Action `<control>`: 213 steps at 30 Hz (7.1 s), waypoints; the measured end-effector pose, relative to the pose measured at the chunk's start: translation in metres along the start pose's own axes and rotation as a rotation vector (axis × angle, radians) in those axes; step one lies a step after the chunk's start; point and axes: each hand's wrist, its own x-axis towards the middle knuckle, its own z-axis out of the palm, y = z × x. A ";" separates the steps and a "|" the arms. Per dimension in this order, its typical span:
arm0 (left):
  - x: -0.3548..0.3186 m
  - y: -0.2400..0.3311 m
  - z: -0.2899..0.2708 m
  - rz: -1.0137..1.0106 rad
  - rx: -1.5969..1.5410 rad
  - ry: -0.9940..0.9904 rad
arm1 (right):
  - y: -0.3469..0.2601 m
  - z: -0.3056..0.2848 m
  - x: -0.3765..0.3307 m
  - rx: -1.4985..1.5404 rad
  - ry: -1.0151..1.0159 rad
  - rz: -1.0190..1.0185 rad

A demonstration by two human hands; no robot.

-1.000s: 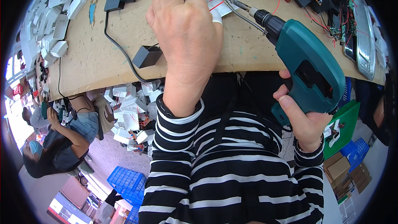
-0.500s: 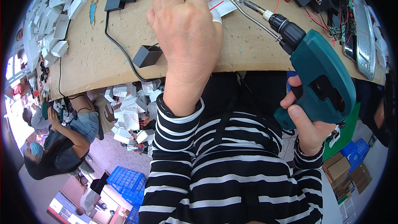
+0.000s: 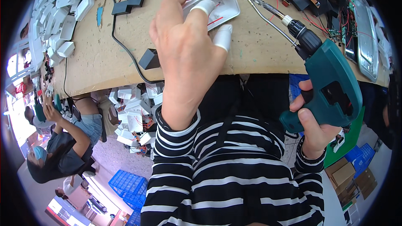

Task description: Soldering red wires into white plastic housings using a handheld soldering tool.

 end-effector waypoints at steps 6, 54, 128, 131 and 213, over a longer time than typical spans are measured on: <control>-0.016 -0.001 -0.005 -0.013 -0.124 0.134 | -0.001 -0.005 -0.001 -0.021 0.010 -0.004; 0.008 -0.009 0.038 -0.123 -0.012 0.218 | 0.014 -0.001 0.001 0.102 -0.096 0.029; 0.009 -0.009 0.036 -0.071 0.027 0.185 | 0.028 0.010 0.023 -0.064 -0.281 -0.122; 0.009 -0.008 0.036 -0.075 0.028 0.178 | 0.028 0.009 0.022 -0.083 -0.307 -0.139; -0.128 -0.142 -0.193 -0.630 -0.886 0.108 | 0.013 -0.014 -0.002 0.011 -0.127 -0.259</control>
